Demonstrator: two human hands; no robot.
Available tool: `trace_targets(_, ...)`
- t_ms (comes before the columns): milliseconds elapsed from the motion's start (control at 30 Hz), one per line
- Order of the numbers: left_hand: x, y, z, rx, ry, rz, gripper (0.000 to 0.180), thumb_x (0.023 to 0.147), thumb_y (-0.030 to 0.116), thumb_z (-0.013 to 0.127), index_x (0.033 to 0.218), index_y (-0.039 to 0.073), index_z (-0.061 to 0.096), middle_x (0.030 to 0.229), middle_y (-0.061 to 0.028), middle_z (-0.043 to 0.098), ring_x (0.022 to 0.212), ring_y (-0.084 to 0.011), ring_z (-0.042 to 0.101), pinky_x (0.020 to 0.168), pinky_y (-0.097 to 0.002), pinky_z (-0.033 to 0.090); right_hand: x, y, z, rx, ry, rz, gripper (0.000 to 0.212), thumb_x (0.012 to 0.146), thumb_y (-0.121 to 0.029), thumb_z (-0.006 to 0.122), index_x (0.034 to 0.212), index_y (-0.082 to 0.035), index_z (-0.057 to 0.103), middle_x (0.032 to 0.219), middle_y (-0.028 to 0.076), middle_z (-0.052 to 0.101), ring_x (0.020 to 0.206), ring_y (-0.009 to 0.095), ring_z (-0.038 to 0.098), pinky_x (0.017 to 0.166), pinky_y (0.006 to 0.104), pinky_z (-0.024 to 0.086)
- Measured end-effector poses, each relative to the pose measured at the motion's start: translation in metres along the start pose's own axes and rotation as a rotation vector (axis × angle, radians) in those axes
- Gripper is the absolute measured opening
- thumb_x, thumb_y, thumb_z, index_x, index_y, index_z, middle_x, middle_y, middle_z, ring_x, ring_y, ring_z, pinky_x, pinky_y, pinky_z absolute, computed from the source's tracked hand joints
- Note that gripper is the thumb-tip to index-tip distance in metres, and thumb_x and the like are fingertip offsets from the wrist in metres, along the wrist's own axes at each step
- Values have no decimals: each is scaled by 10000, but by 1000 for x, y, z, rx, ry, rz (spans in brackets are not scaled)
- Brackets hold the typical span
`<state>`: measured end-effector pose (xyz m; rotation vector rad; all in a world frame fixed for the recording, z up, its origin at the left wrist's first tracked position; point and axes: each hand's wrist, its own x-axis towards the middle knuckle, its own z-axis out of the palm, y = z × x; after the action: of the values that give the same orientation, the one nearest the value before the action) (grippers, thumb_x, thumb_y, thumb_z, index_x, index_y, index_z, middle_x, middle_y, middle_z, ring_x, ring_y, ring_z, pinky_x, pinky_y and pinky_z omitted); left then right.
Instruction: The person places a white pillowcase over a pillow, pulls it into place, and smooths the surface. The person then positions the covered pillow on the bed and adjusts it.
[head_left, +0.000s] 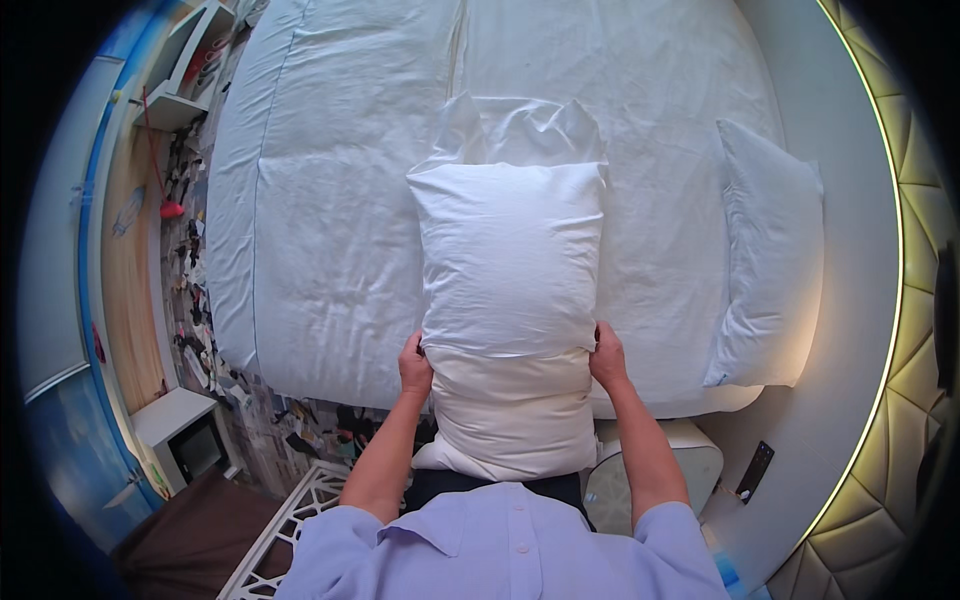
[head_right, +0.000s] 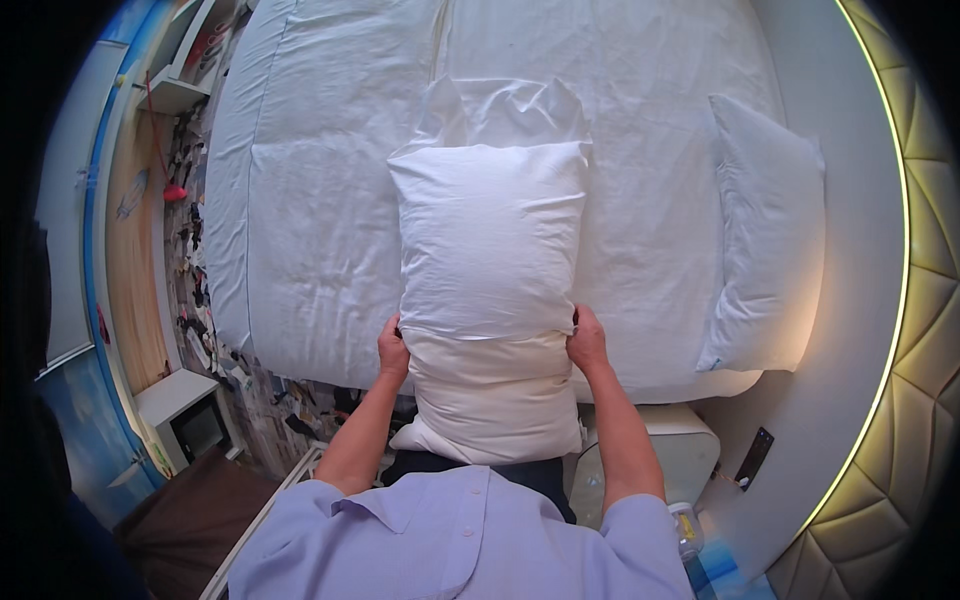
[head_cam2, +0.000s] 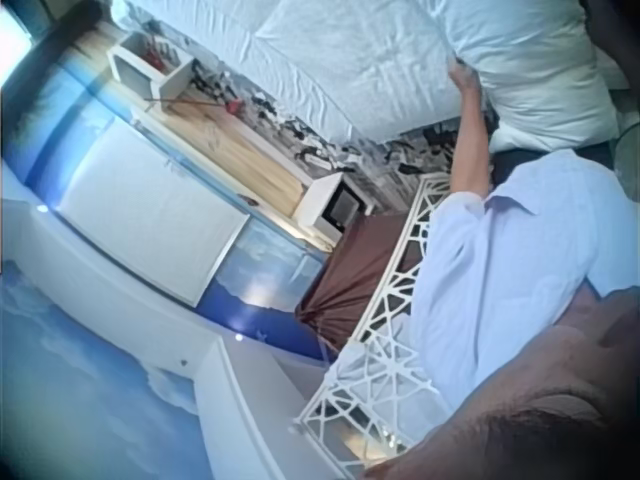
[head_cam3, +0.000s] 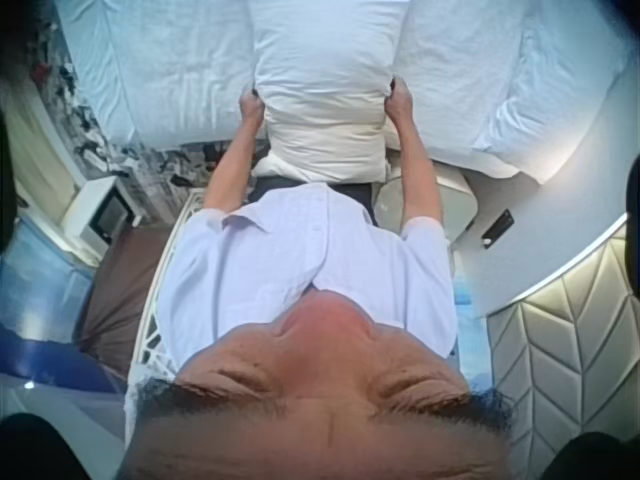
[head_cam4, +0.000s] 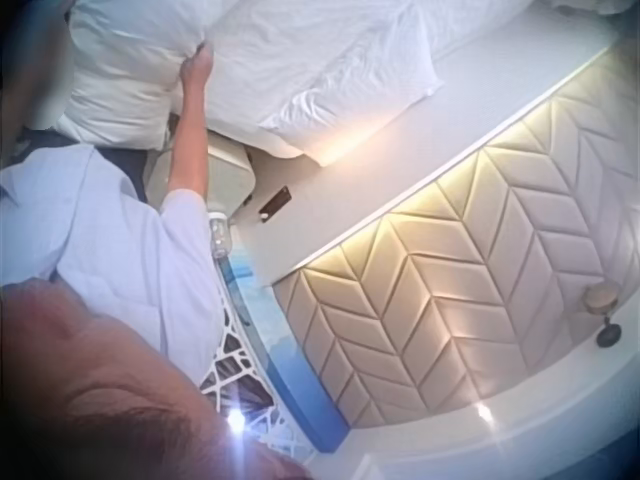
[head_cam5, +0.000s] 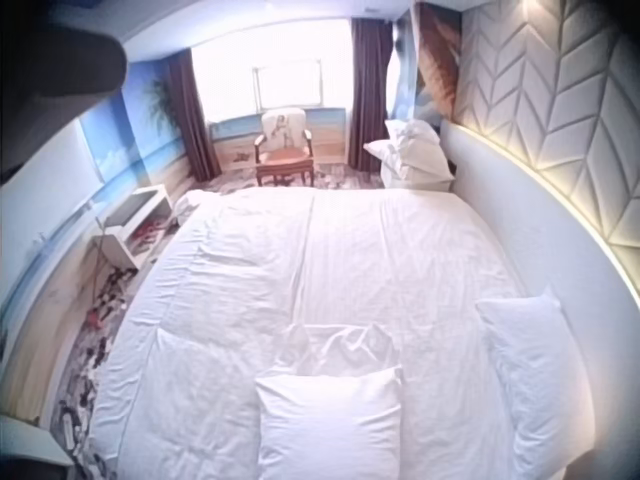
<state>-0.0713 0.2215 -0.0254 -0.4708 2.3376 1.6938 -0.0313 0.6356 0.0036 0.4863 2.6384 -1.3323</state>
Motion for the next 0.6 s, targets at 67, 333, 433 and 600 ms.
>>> trace_targets(67, 2, -12, 3, -120, 77, -38, 315, 959, 68, 680, 1264, -3, 649, 1073, -52, 715, 953, -124, 649, 853, -286, 529, 2, -24, -10, -23, -42, -22, 235, 877, -4, 692, 1097, -10, 610, 941, 132, 674, 835, 291, 667, 759, 398, 554)
trace_targets(333, 5, 11, 0, -120, -50, -20, 234, 974, 84, 661, 1184, -19, 649, 1012, -34, 706, 899, -92, 613, 812, -260, 509, -3, -20, -9, 95, 193, 20, 170, 909, -48, 676, 1060, 0, 614, 866, 102, 664, 780, 192, 665, 712, 332, 545)
trace_targets(433, 16, 8, 7, -121, 74, -46, 201, 980, 96, 649, 1150, -11, 643, 991, -31, 698, 868, -90, 598, 793, -259, 507, 11, -26, -5, 202, 211, 57, 148, 904, 19, 600, 1050, 4, 621, 824, 36, 664, 736, 129, 627, 741, 301, 549)
trace_targets(600, 21, 41, 25, -226, 280, -22, 88, 960, 69, 673, 1013, 36, 611, 903, -7, 649, 800, -95, 574, 749, -271, 508, 1, -46, -19, 91, -5, -152, 354, 822, 37, 569, 1172, -16, 574, 970, 98, 631, 846, 243, 638, 817, 362, 554)
